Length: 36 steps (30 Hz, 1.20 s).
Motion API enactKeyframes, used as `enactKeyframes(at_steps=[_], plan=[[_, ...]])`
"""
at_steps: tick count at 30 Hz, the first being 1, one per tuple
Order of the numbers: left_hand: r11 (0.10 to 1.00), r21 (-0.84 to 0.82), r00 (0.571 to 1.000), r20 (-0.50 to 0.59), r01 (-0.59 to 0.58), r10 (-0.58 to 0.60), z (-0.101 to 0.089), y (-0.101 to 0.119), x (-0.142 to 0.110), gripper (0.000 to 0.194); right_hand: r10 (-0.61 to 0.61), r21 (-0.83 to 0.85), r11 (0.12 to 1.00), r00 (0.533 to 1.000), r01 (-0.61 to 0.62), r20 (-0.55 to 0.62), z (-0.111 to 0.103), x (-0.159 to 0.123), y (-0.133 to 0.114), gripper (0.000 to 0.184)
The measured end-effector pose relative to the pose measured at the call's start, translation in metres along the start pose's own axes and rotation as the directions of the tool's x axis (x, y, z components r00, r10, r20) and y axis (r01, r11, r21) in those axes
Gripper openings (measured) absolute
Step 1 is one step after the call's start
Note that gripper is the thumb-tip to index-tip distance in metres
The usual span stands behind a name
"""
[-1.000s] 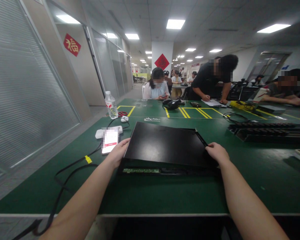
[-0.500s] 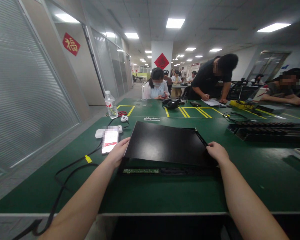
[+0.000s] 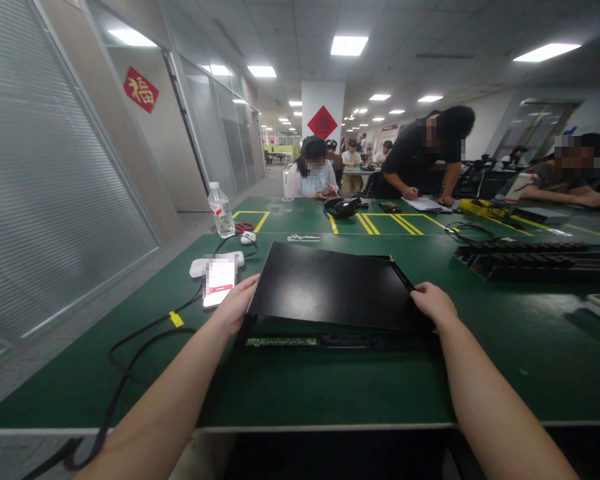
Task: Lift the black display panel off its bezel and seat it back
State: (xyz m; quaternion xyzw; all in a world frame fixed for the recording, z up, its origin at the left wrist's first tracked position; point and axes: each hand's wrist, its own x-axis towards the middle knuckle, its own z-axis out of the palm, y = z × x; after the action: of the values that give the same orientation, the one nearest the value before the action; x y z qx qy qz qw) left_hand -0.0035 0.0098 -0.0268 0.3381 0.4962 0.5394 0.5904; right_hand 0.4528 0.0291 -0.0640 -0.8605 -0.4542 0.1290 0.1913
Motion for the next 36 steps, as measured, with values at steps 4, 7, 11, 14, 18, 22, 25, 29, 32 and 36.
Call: enactKeyframes(at_steps=[4, 7, 11, 14, 18, 22, 25, 29, 32, 36], plan=[[0.998, 0.003, 0.998, 0.000, -0.064, 0.064, 0.001, 0.001, -0.001, 0.041, -0.009, 0.009, 1.000, 1.000, 0.009, -0.004, 0.001, 0.000, 0.001, 0.033], [0.997, 0.002, 0.997, -0.014, -0.080, 0.080, 0.003, 0.003, -0.004, 0.042, -0.009, 0.005, 1.000, 1.000, 0.009, -0.003, 0.001, 0.000, 0.001, 0.033], [0.995, -0.034, 0.995, 0.022, -0.098, 0.099, 0.008, 0.006, -0.009, 0.044, -0.008, -0.009, 1.000, 1.000, 0.008, -0.011, 0.001, -0.001, -0.001, 0.033], [0.990, -0.063, 0.987, 0.091, -0.129, 0.134, 0.011, 0.008, -0.012, 0.051, 0.004, -0.016, 1.000, 1.000, -0.004, 0.007, -0.001, -0.001, -0.002, 0.036], [0.986, -0.132, 0.981, 0.150, -0.100, 0.120, 0.011, 0.012, -0.014, 0.054, 0.007, -0.005, 1.000, 1.000, -0.007, 0.003, -0.002, -0.003, -0.003, 0.036], [0.986, -0.102, 0.976, 0.160, -0.136, 0.151, 0.010, 0.012, -0.016, 0.061, -0.001, 0.015, 1.000, 1.000, 0.001, -0.011, 0.000, -0.002, -0.001, 0.034], [0.979, -0.047, 0.965, 0.171, -0.196, 0.201, 0.008, 0.011, -0.017, 0.069, -0.007, 0.032, 0.999, 1.000, 0.008, -0.023, 0.002, 0.001, 0.002, 0.032], [0.977, -0.040, 0.961, 0.177, -0.209, 0.213, 0.007, 0.011, -0.020, 0.070, -0.043, 0.078, 0.996, 0.997, 0.048, -0.061, 0.005, 0.005, 0.005, 0.049], [0.977, -0.054, 0.958, 0.191, -0.208, 0.215, 0.008, 0.011, -0.021, 0.071, -0.066, 0.111, 0.991, 0.997, 0.070, -0.042, 0.005, 0.007, 0.006, 0.060], [0.975, -0.054, 0.955, 0.197, -0.215, 0.221, 0.009, 0.012, -0.022, 0.071, -0.064, 0.112, 0.992, 0.998, 0.065, -0.015, 0.004, 0.007, 0.005, 0.050]])
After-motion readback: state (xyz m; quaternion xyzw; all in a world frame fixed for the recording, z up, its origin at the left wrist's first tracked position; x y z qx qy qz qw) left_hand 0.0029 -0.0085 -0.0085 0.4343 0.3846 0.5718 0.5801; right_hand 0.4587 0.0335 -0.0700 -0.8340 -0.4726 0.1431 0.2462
